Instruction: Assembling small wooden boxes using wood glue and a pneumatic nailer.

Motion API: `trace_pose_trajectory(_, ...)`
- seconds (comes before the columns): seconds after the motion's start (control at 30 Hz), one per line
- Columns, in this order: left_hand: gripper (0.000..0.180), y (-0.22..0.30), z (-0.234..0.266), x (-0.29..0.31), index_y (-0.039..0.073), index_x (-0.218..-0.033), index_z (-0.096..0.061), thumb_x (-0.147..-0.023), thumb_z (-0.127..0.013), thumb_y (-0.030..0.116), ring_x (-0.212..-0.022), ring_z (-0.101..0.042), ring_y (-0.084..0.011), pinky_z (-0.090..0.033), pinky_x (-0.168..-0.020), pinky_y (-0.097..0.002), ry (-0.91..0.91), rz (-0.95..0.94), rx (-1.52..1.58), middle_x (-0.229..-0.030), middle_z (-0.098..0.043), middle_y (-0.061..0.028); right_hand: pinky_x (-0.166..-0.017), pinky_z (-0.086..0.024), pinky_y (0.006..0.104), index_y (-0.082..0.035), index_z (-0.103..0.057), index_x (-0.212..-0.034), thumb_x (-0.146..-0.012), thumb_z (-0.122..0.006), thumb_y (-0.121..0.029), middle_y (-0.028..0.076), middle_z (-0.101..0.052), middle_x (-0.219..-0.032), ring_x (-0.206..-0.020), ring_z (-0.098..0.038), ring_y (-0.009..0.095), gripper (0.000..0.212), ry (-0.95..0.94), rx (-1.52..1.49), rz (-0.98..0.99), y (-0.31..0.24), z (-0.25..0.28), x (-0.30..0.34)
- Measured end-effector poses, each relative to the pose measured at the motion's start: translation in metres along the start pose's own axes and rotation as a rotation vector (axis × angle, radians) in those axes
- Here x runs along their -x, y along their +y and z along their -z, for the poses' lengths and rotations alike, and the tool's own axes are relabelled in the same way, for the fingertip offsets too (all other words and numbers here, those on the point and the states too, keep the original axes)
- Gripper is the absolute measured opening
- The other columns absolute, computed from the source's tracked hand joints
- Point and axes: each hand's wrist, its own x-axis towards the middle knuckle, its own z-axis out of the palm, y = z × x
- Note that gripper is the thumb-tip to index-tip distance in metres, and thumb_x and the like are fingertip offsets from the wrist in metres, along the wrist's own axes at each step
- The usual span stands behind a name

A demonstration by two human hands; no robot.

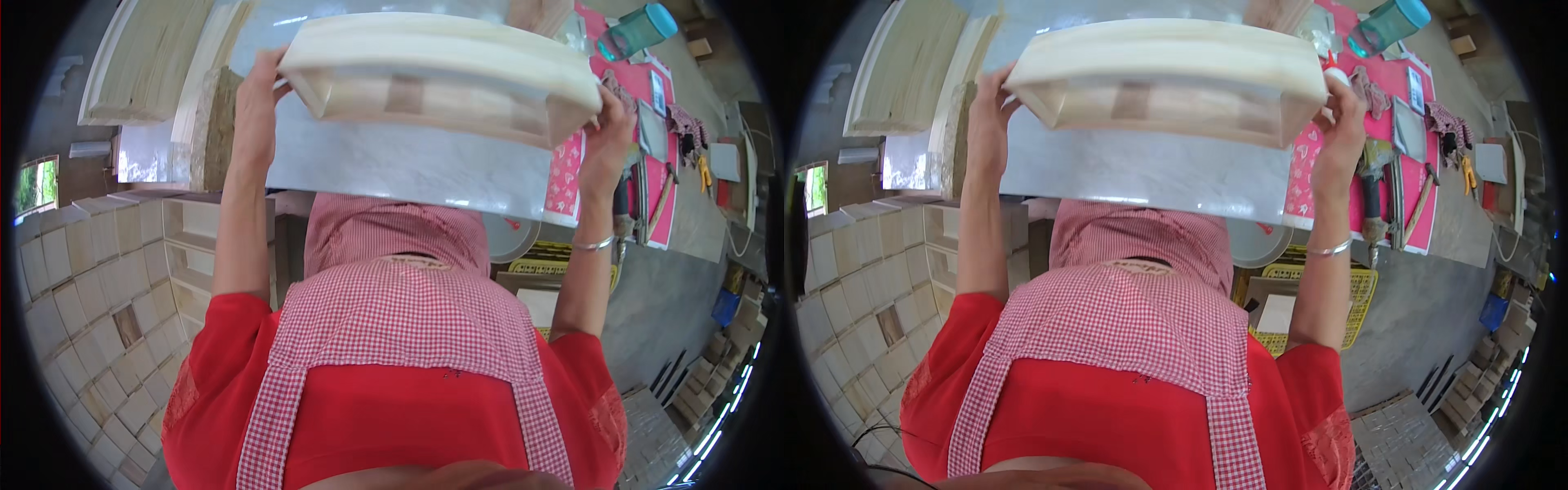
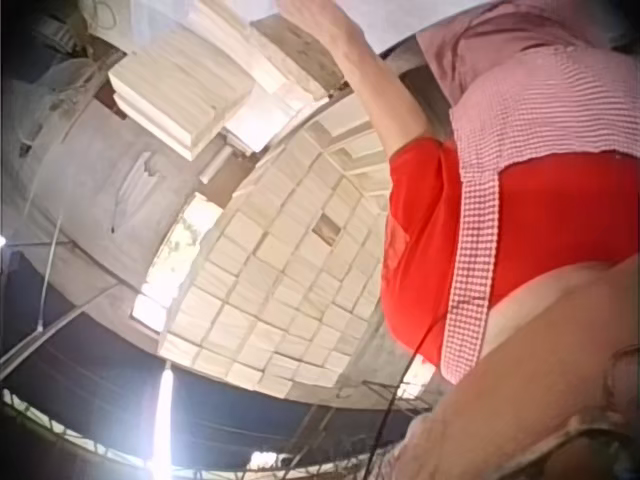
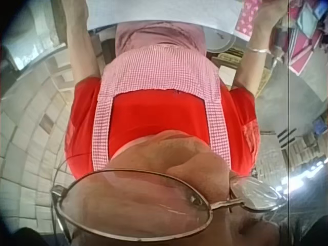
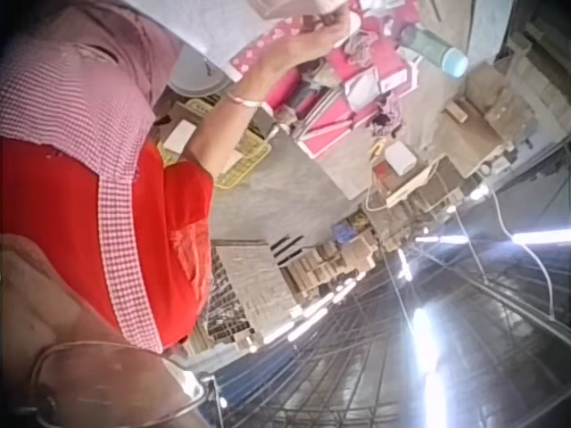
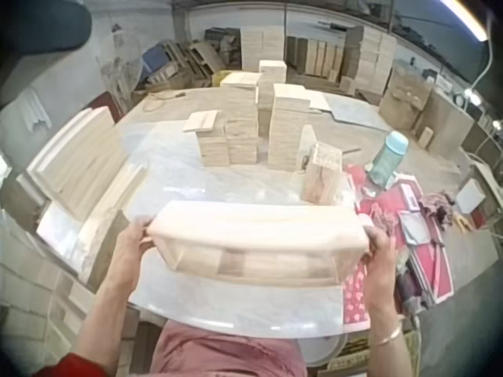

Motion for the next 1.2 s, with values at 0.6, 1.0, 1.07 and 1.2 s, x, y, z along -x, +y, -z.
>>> trace_pose_trajectory(0.6,0.017,-0.040,0.002,0.089,0.001,-0.107,-0.061,-0.093,-0.063,0.009,-0.117,-0.057,-0.0285,-0.045,-0.099,-0.0410,0.262,-0.350,-0.353,-0.122,-0.059,-0.0164,-0.096,-0.047,0.0460,0.001,-0.056,-0.123,-0.080,-0.076,-0.029,0.021,-0.062,-0.115,-0.108,-0.059,0.040,0.056,0.208,1.214,0.170,0.094,0.050,-0.062)
trace_pose_trajectory(1.0,0.029,-0.040,-0.086,0.087,0.006,-0.108,-0.067,-0.079,-0.065,0.007,-0.111,-0.060,-0.0250,-0.039,-0.105,-0.0452,-0.165,-0.686,-0.619,-0.116,-0.064,-0.0092,-0.086,-0.050,0.0302,0.004,-0.052,-0.122,-0.082,-0.081,-0.025,0.013,-0.059,-0.113,-0.097,-0.060,0.020,0.058,0.318,0.314,0.149,-0.027,-0.028,-0.012)
trace_pose_trajectory(1.07,0.030,-0.040,-0.090,0.092,0.007,-0.109,-0.067,-0.080,-0.061,0.008,-0.111,-0.061,-0.0220,-0.038,-0.107,-0.0465,-0.188,-0.736,-0.544,-0.114,-0.064,-0.0073,-0.087,-0.050,0.0306,0.003,-0.052,-0.122,-0.083,-0.080,-0.023,0.012,-0.058,-0.114,-0.098,-0.060,0.019,0.055,0.243,0.210,0.212,-0.040,-0.052,0.015)
trace_pose_trajectory(1.2,0.029,-0.042,-0.093,0.107,0.008,-0.110,-0.067,-0.083,-0.059,0.013,-0.114,-0.060,-0.0226,-0.036,-0.109,-0.0509,-0.009,-0.904,-0.610,-0.118,-0.063,-0.0090,-0.087,-0.049,0.0286,-0.001,-0.051,-0.122,-0.079,-0.083,-0.013,0.008,-0.057,-0.111,-0.100,-0.058,0.016,0.055,0.013,0.041,0.214,-0.048,-0.098,0.055)
